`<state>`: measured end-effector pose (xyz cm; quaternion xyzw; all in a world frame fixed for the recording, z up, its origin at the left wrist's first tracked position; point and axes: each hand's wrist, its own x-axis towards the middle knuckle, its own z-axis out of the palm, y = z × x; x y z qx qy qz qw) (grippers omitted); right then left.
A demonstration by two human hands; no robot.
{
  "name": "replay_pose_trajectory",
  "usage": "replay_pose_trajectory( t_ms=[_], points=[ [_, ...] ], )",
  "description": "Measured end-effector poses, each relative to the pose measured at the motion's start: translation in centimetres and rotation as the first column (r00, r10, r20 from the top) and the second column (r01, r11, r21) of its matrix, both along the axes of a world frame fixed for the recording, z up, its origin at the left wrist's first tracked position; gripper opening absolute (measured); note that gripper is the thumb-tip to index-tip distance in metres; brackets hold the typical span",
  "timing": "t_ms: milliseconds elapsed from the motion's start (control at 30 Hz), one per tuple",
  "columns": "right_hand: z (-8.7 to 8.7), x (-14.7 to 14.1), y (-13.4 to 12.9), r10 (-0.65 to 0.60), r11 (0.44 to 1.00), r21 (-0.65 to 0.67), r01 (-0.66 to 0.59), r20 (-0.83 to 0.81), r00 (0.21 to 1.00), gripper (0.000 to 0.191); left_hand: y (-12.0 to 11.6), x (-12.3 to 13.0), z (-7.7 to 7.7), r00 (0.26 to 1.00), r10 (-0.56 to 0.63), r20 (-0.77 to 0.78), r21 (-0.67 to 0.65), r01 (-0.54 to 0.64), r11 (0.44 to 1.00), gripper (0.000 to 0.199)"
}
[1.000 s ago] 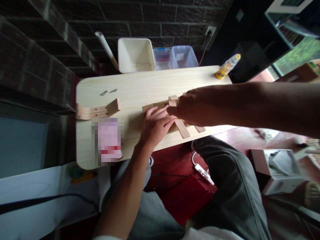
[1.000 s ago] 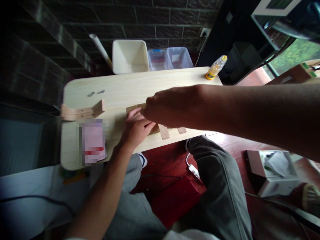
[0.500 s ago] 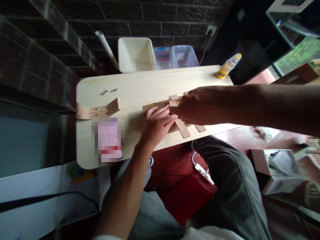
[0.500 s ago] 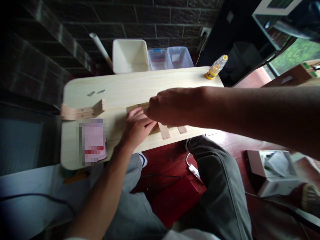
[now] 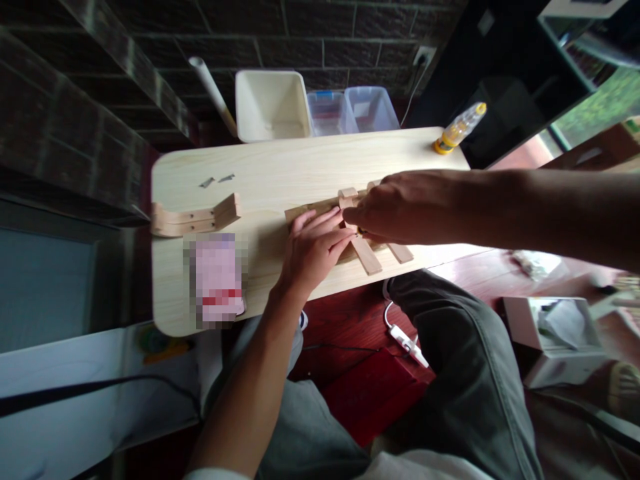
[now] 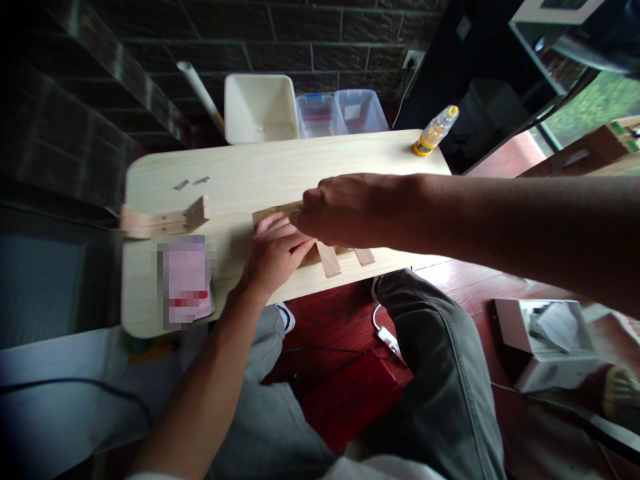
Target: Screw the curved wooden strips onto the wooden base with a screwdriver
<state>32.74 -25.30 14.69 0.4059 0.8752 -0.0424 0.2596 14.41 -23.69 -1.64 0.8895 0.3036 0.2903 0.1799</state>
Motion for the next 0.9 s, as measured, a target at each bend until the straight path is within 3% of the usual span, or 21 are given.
replay_pose_trajectory(
  t_ms=[400,767,900],
  points=[
    [0.7,-0.8,-0.5,0.058,0.997,0.039,-0.06,0.043,0.997,0.028,0.2,0.0,-0.6,0.999,0.008,0.05,0.072,-0.011,0.997,0.015],
    [0.2,-0.8,0.6,-0.079,0.996,0.055,0.073,0.114,0.99,0.023,-0.1,0.0,0.3,1.0,-0.007,-0.004,0.005,0.007,1.0,0.019],
    [0.8,-1.2,0.0,-0.05,0.998,0.053,0.045,0.102,0.993,0.022,0.0,0.0,0.1,1.0,0.001,0.004,0.012,-0.001,1.0,0.018]
  ],
)
